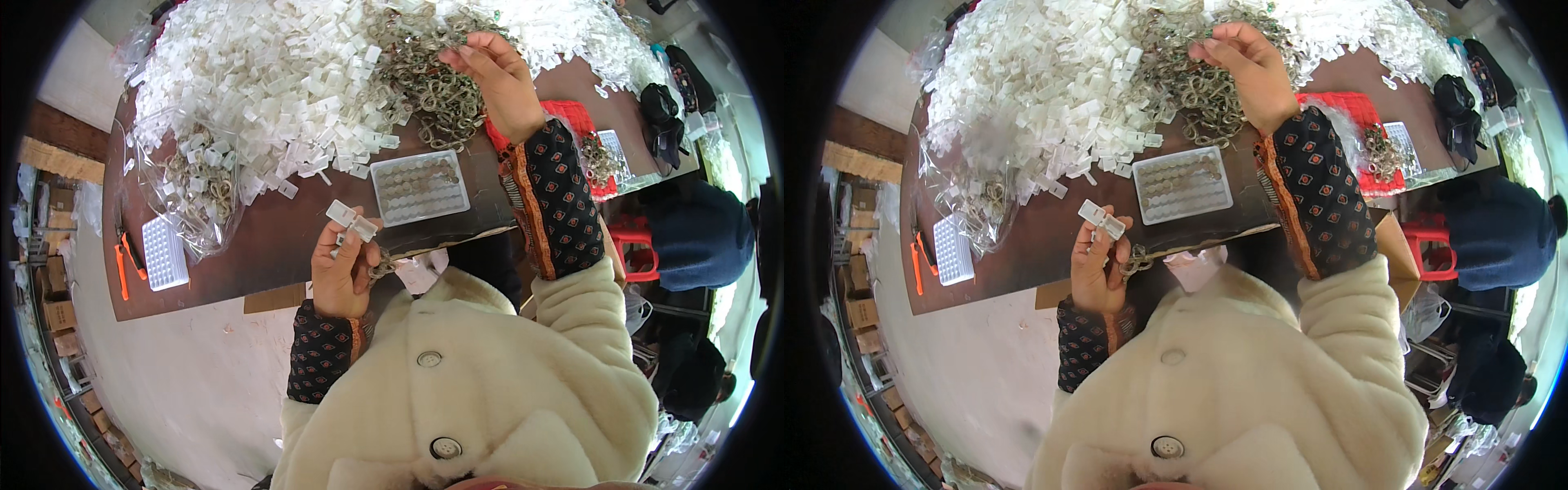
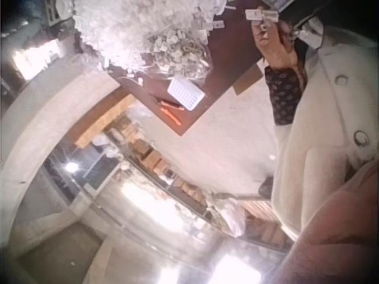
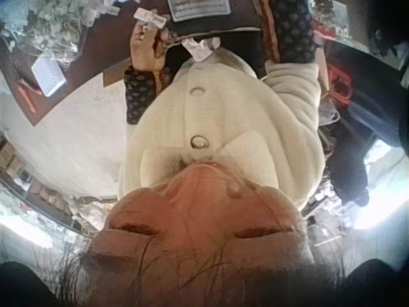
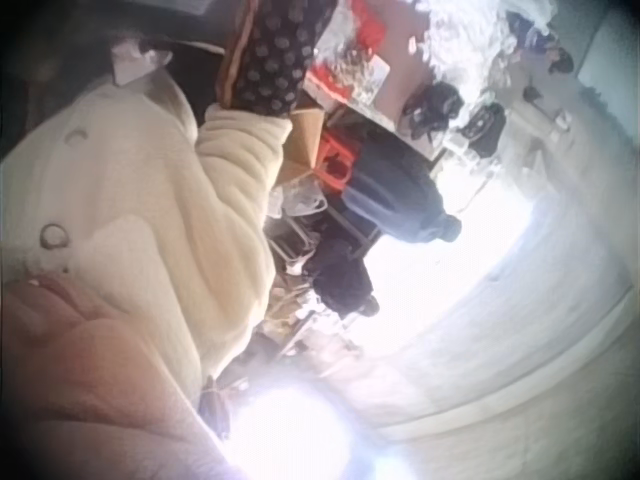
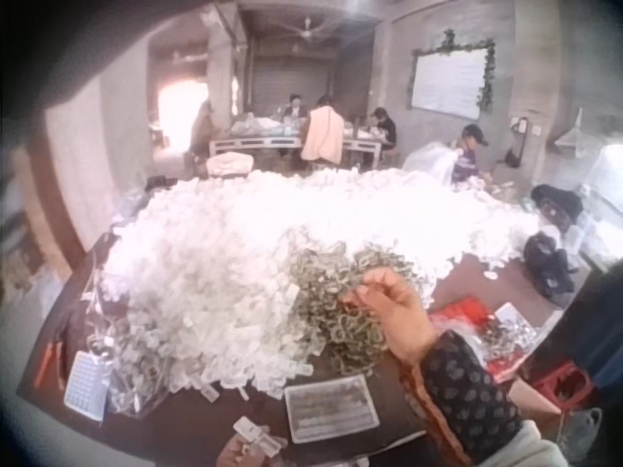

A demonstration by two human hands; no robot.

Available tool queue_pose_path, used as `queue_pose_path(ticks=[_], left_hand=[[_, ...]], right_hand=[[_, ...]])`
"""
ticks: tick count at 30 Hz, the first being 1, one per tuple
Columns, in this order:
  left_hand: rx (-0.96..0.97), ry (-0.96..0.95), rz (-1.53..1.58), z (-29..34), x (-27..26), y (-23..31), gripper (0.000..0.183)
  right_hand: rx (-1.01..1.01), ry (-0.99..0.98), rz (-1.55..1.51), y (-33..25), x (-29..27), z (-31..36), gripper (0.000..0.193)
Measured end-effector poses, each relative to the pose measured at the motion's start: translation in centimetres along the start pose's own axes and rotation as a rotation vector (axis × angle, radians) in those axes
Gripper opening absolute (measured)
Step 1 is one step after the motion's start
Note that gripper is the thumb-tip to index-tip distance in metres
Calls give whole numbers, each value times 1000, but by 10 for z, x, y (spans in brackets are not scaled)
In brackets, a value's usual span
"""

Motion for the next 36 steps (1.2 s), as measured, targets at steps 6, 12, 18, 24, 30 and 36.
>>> queue_pose_path(ticks=[6, 12, 18, 24, 30, 36], left_hand=[[66, -123, -15, -5, 33, 10, 27], [347, -179, -292, 6, 73, 27, 18], [130, -229, -394, 11, 78, 11, 14], [90, -185, -299, 21, 72, -5, 13], [244, 82, -420, 22, 58, 13, 16], [386, 43, -415, 15, 69, 19, 23]], right_hand=[[50, -114, -35, -28, 20, 65, 13], [185, -250, -56, -40, 53, 129, 13], [164, -225, -230, -34, 66, 144, 13], [206, -93, -412, -21, 76, 154, 16], [72, -113, 219, -54, 80, 159, 15], [-199, -89, 351, -74, 98, 154, 17]])
Point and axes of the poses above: each hand's wrist, its own z-axis away from the middle knuckle, its own x-axis out of the palm, y = z × x, the point moved 5 cm from there along -z, towards the middle knuckle, and after that the axes turned 4 degrees about -z, right-handed, at the moved point
